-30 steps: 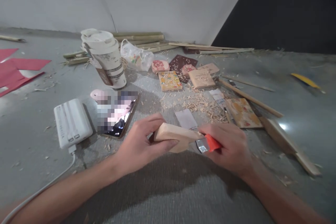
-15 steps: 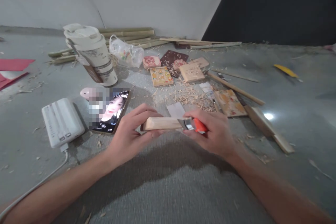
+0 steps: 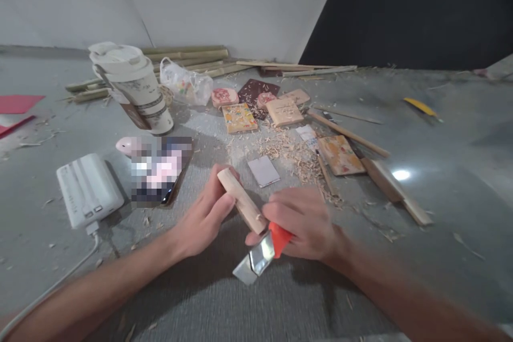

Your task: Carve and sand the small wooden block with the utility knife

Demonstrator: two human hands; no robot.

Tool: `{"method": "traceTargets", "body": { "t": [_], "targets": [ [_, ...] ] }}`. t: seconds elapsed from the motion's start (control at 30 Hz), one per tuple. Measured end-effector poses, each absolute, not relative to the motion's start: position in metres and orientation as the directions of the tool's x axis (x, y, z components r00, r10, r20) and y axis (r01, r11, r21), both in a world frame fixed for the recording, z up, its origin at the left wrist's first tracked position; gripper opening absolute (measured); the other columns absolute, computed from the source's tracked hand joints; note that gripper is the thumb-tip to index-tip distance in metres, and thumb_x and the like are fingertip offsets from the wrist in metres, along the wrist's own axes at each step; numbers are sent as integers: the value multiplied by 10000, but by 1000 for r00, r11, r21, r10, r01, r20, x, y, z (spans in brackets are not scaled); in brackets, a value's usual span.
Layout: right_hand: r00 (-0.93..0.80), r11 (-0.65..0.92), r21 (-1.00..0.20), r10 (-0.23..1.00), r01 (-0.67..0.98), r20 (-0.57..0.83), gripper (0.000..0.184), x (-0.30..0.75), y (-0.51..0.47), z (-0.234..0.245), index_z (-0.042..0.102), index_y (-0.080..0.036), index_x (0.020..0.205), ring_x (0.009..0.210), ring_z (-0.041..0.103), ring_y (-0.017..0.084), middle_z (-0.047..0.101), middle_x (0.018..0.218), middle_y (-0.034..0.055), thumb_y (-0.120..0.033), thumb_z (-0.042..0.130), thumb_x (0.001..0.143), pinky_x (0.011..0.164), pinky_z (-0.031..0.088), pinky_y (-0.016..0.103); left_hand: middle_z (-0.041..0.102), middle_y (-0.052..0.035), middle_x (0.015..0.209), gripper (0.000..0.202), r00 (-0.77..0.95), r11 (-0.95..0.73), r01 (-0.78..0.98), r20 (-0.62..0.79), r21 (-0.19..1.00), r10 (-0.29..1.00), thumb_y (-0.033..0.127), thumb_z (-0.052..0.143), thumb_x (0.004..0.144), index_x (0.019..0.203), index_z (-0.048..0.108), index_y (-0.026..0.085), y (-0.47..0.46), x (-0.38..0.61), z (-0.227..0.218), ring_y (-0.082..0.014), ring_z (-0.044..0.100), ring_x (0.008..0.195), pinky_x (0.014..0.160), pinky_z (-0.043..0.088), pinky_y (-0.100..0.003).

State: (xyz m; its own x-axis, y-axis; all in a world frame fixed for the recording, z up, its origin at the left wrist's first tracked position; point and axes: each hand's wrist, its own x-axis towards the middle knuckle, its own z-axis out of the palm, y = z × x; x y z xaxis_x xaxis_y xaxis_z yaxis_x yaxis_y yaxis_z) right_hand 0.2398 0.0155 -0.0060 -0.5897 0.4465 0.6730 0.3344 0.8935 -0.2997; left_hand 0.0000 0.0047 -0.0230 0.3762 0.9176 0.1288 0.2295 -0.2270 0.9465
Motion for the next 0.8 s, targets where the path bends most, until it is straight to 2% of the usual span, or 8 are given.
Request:
{"method": "traceTargets", "body": {
  "t": [0.13,0.27,0.4,0.47,0.67,0.73,0.8],
  "targets": [
    [-556,900,-319,434,296,709,224,239,16,-11,624,-192,1071,598,485,105,630,716,-55,-398,622,1160,594,356,264,571,-65,1132,552,344,-240,265,141,934,928,773,425,1112,1211,516,238,8,-2,-24,-258,585,1045,939,521,-456],
    [-578,905,-287,422,314,699,132,240,17,-11,614,-208,1100,630,492,114,625,741,-56,-326,630,1157,612,362,268,562,-48,1093,497,318,-246,259,158,934,935,732,483,1106,1192,492,243,11,-3,-27,-243,572,992,882,508,-435],
    [-609,903,-317,431,291,666,116,241,18,-12,615,-216,1099,632,458,118,598,741,-63,-306,594,1168,605,344,271,558,-41,1103,441,304,-255,241,176,936,936,678,540,1097,1183,498,247,12,-2,-29,-240,569,1005,908,496,-438],
    [-623,898,-337,438,282,648,128,241,18,-14,627,-220,1088,628,451,116,598,741,-66,-318,603,1166,598,332,271,553,-35,1105,415,300,-250,244,172,937,938,648,560,1092,1189,499,249,12,-1,-28,-237,567,1009,927,488,-440],
    [-605,869,-387,493,309,625,322,238,18,-13,607,-223,852,596,464,98,613,696,-58,-313,597,1161,594,339,257,554,-26,1097,347,272,-235,240,167,942,948,582,589,1079,1178,507,260,11,-2,-25,-227,547,973,893,468,-416],
    [-607,868,-386,494,312,623,338,240,19,-10,613,-216,866,587,477,96,631,696,-50,-355,566,1170,582,340,255,552,-22,1092,327,248,-260,214,205,942,947,559,610,1070,1167,513,262,12,-2,-26,-228,543,978,895,461,-412],
    [-609,873,-367,488,323,625,402,243,21,-9,634,-208,901,584,500,98,649,697,-40,-466,518,1187,572,342,258,546,-18,1076,313,216,-281,173,242,944,946,549,622,1066,1142,520,262,14,-4,-28,-232,540,986,887,457,-407]
  ]
}}
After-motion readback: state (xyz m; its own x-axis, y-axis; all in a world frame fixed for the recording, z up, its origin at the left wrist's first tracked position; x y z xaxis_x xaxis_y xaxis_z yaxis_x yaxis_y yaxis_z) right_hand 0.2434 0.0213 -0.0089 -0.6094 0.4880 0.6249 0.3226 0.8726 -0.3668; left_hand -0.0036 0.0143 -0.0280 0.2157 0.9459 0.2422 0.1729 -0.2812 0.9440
